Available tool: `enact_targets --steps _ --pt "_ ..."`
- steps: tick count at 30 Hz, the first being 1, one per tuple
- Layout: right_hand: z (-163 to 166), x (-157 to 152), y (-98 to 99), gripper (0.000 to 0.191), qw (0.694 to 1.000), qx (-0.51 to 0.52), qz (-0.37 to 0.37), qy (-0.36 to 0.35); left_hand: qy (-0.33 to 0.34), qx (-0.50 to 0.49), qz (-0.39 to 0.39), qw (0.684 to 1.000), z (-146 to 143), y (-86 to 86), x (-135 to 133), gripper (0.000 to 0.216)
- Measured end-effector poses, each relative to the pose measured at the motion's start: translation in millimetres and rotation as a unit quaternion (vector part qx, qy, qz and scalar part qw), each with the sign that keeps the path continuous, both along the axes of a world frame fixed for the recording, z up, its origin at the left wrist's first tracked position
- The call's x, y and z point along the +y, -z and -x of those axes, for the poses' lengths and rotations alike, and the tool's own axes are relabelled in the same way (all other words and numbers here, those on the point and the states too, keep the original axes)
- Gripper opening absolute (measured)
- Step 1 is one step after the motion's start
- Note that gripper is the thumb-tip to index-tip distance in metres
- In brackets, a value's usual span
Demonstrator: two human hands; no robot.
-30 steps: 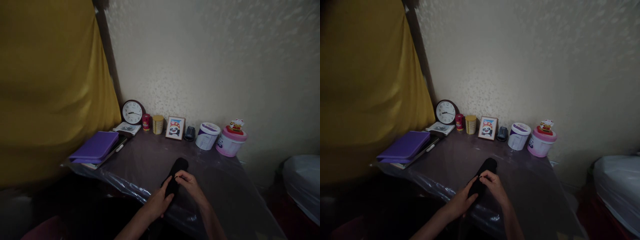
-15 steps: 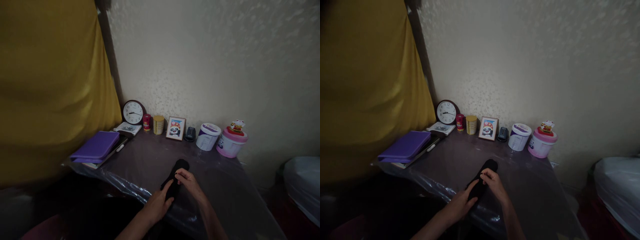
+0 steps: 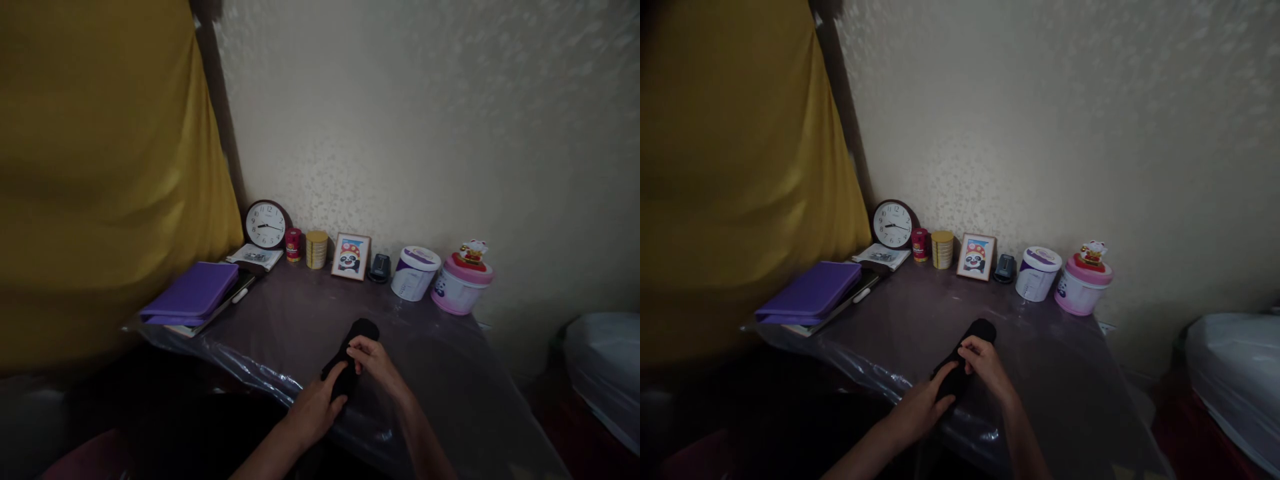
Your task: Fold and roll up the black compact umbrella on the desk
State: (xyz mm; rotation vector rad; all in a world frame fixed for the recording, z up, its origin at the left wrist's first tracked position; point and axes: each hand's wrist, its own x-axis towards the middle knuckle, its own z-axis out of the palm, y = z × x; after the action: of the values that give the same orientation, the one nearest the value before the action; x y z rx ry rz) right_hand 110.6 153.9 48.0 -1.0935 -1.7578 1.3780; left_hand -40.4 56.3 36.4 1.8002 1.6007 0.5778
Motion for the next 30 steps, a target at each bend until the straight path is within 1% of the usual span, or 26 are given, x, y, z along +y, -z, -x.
enact_targets --steps 3,6,11,17,19,23,26,28,30 --pt "2 1 -1.1 0.016 0.999 -0.035 0.007 0.005 -0.003 0.015 -0.005 1.000 -2 0.7 -1 0.057" --pt "1 -1 -5.7 0.014 0.999 -0.040 -0.012 0.011 0.000 0.024 -0.007 1.000 -3 1.0 -2 0.056" --pt "-3 -8 -13.1 0.020 0.998 -0.044 -0.035 -0.012 0.005 0.025 -0.008 1.000 -2 -0.8 -3 0.055" --pt "-1 -5 -7.0 0.020 0.995 -0.083 -0.062 -0.005 0.001 0.022 -0.007 1.000 -1 -2.3 -4 0.056" --pt "0 -3 -3.8 0.019 0.992 -0.095 -0.088 0.005 0.000 0.018 -0.008 1.000 -1 -2.1 -5 0.055" --pt "1 1 0.4 0.017 0.978 -0.118 -0.170 0.017 -0.001 0.002 -0.013 1.000 -1 -0.9 -4 0.054" --pt "3 1 2.0 0.005 0.973 -0.129 -0.187 0.029 -0.002 -0.013 -0.014 1.000 -2 0.7 -4 0.054" --pt "5 0 2.0 0.009 0.970 -0.137 -0.194 0.048 -0.003 -0.027 -0.015 1.000 -1 2.0 -3 0.055" --pt "6 -3 0.8 0.006 0.963 -0.151 -0.217 0.061 -0.006 -0.042 -0.015 0.999 -1 3.1 -2 0.055"
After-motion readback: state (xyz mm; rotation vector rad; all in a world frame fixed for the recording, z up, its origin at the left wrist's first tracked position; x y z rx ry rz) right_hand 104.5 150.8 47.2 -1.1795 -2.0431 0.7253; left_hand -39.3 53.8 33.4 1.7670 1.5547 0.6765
